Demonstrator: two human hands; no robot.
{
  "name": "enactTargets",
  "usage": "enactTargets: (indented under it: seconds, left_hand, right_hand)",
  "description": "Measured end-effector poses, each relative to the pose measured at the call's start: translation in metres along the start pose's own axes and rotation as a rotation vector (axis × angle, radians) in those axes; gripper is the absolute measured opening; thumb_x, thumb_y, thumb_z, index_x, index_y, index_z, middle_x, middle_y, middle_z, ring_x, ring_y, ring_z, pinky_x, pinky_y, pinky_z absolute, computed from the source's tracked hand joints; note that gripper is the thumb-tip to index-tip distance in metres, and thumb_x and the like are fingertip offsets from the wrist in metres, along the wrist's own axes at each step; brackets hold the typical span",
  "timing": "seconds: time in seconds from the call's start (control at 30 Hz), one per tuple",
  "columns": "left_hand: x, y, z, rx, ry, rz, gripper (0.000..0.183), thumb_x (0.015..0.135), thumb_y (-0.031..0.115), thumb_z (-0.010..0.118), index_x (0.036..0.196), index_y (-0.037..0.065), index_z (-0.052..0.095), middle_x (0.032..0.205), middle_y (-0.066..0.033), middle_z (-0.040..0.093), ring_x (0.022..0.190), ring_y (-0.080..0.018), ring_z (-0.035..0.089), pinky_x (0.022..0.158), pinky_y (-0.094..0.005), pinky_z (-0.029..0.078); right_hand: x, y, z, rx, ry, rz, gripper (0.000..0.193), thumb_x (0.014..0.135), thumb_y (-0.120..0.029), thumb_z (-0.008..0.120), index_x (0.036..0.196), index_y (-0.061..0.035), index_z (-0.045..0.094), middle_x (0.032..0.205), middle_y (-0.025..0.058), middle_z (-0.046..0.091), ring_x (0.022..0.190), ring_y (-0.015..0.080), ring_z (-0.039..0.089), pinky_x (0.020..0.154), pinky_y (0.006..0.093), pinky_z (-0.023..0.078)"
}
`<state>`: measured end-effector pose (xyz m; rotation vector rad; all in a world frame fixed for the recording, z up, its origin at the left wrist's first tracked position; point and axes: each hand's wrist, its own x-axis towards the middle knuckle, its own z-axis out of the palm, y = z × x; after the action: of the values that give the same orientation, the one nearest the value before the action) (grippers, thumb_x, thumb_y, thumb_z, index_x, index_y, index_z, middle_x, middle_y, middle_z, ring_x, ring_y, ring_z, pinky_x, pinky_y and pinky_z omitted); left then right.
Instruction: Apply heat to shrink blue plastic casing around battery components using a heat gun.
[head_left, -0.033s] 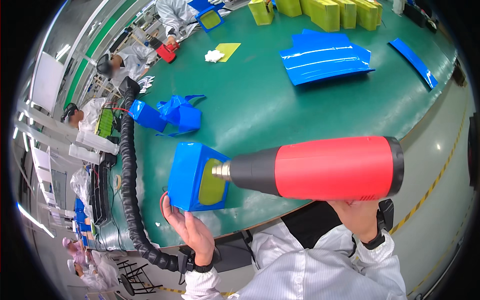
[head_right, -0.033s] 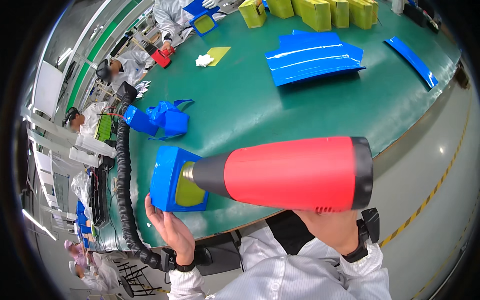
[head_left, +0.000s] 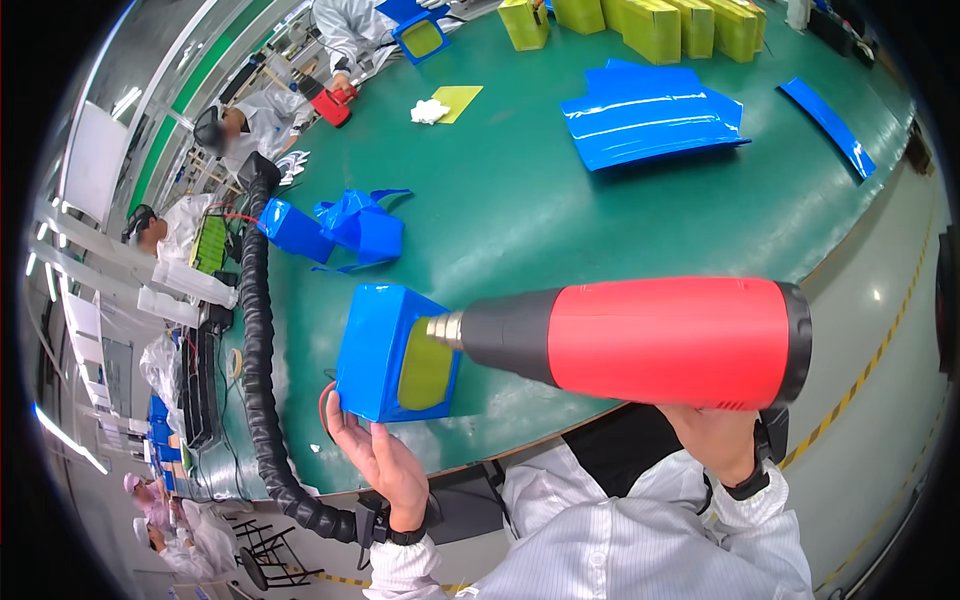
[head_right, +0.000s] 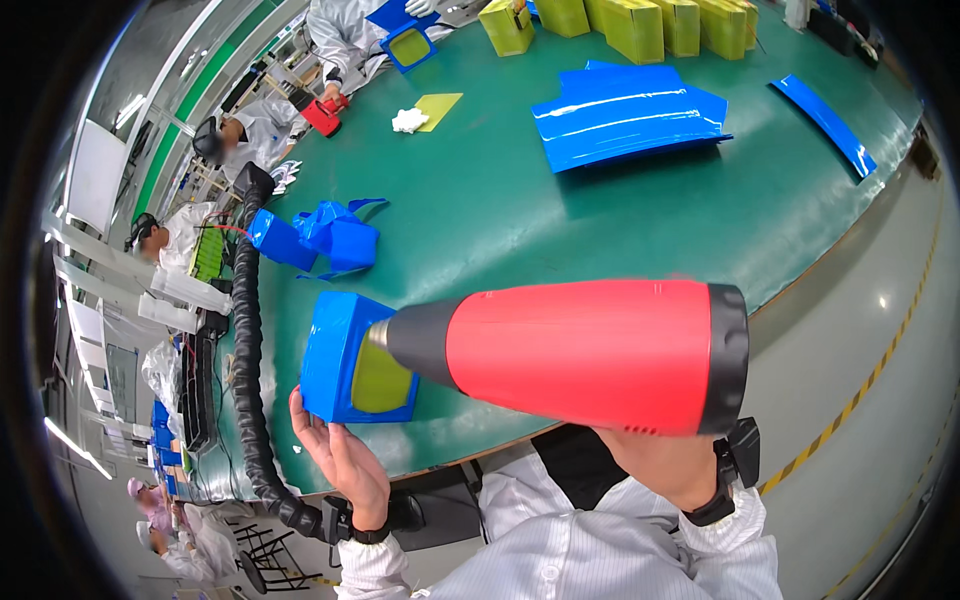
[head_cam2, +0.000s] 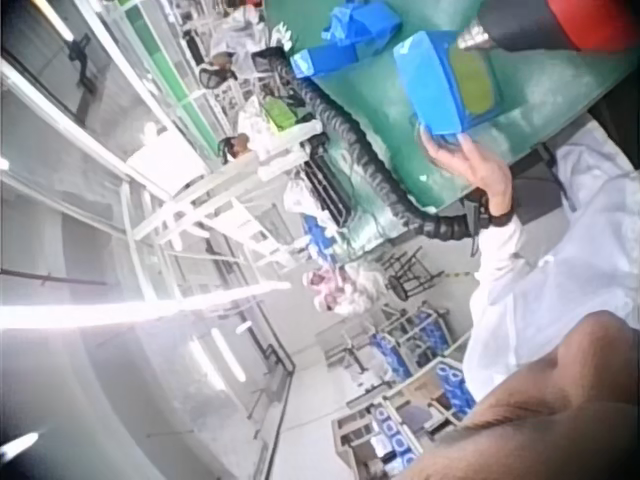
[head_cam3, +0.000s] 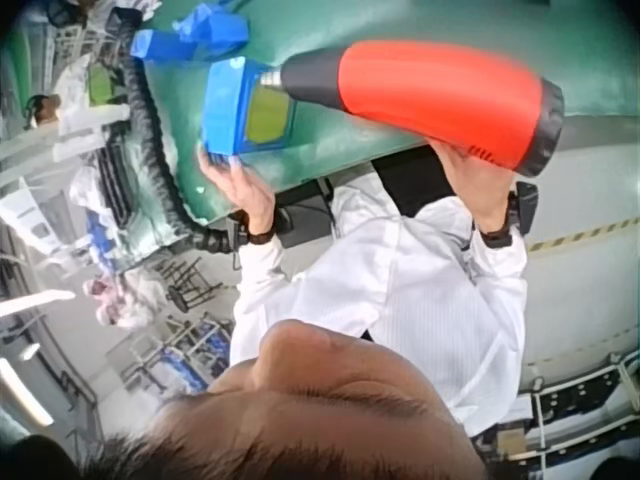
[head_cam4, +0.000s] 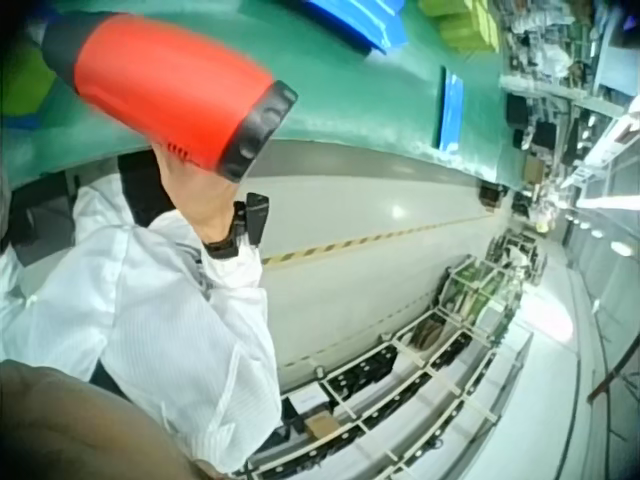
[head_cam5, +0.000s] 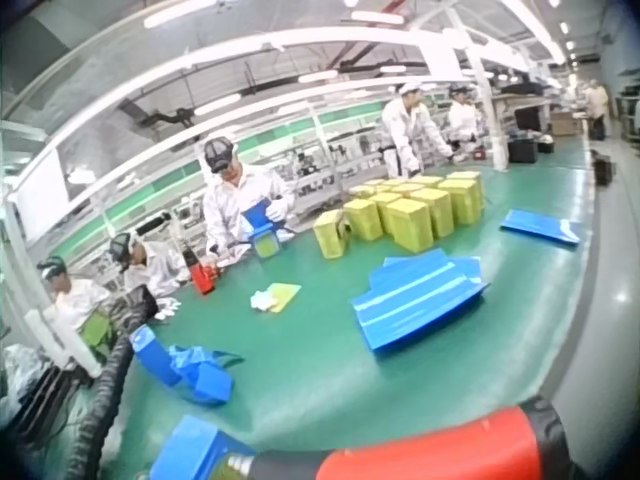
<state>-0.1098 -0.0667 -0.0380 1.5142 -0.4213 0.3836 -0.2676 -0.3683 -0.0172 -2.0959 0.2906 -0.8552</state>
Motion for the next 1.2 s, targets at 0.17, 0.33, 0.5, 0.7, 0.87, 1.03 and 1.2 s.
enactTargets:
  seconds: [0.17, 0.33, 0.5, 0.7, 0.87, 1.03, 1.2]
  left_hand:
    - [-0.001, -0.002, -0.004, 0.060, -0.004, 0.013, 0.059, 0.104, 0.006, 0.048, 0.159, 0.001, 0.027, 0.162, -0.0139, 0.031, 0.146, -0.0257, 0.035, 0.123, -0.0412, 0.024]
    - [-0.002, -0.006, -0.008, 0.091, -0.001, 0.025, 0.060, 0.105, 0.008, 0.052, 0.159, 0.002, 0.026, 0.161, -0.0139, 0.033, 0.145, -0.0260, 0.036, 0.122, -0.0409, 0.026]
    - [0.000, -0.007, -0.009, 0.099, -0.005, 0.058, 0.059, 0.105, 0.005, 0.052, 0.158, 0.003, 0.027, 0.161, -0.0140, 0.033, 0.145, -0.0262, 0.036, 0.122, -0.0414, 0.026]
    - [-0.002, -0.010, -0.013, 0.140, 0.028, 0.039, 0.061, 0.102, 0.001, 0.051, 0.158, 0.004, 0.028, 0.161, -0.0140, 0.033, 0.145, -0.0269, 0.035, 0.123, -0.0417, 0.025]
    - [-0.003, -0.012, -0.014, 0.149, 0.037, 0.047, 0.062, 0.100, -0.003, 0.049, 0.158, 0.004, 0.029, 0.161, -0.0141, 0.034, 0.145, -0.0273, 0.035, 0.123, -0.0417, 0.025]
    - [-0.002, -0.013, -0.016, 0.140, 0.037, 0.042, 0.061, 0.098, -0.004, 0.049, 0.156, 0.004, 0.032, 0.161, -0.0142, 0.034, 0.145, -0.0268, 0.036, 0.122, -0.0414, 0.027]
    - [-0.001, -0.013, -0.017, 0.130, 0.026, 0.039, 0.060, 0.098, -0.005, 0.048, 0.156, 0.004, 0.032, 0.160, -0.0139, 0.034, 0.143, -0.0262, 0.037, 0.121, -0.0406, 0.029]
  right_hand:
    - [0.004, -0.002, -0.008, 0.037, -0.078, 0.046, 0.034, 0.083, -0.010, 0.086, 0.114, -0.0046, 0.073, 0.112, 0.0060, 0.074, 0.102, 0.0231, 0.071, 0.089, 0.0377, 0.056]
    - [0.005, -0.004, -0.008, -0.066, -0.095, -0.044, 0.040, 0.083, -0.017, 0.087, 0.119, -0.0082, 0.073, 0.115, 0.0074, 0.073, 0.103, 0.0277, 0.071, 0.090, 0.0399, 0.055]
    - [-0.011, 0.004, -0.006, -0.183, -0.156, -0.139, 0.043, 0.083, -0.020, 0.087, 0.122, -0.0098, 0.072, 0.120, 0.0062, 0.071, 0.109, 0.0275, 0.069, 0.091, 0.0407, 0.054]
    - [-0.019, 0.001, -0.010, -0.196, -0.236, -0.159, 0.042, 0.084, -0.020, 0.085, 0.122, -0.0088, 0.071, 0.120, 0.0065, 0.071, 0.109, 0.0271, 0.069, 0.092, 0.0410, 0.055]
    - [-0.030, 0.007, -0.011, -0.047, -0.256, -0.175, 0.044, 0.082, -0.017, 0.085, 0.122, -0.0060, 0.070, 0.119, 0.0113, 0.071, 0.110, 0.0286, 0.068, 0.091, 0.0405, 0.055]
    - [-0.040, 0.010, -0.014, 0.256, -0.290, 0.057, 0.061, 0.083, -0.015, 0.086, 0.138, -0.0039, 0.061, 0.133, 0.0147, 0.067, 0.123, 0.0317, 0.063, 0.109, 0.0429, 0.047]
    - [-0.038, 0.013, -0.010, 0.016, -0.183, -0.147, 0.059, 0.078, -0.020, 0.089, 0.129, -0.0049, 0.064, 0.124, 0.0112, 0.068, 0.114, 0.0302, 0.065, 0.099, 0.0424, 0.049]
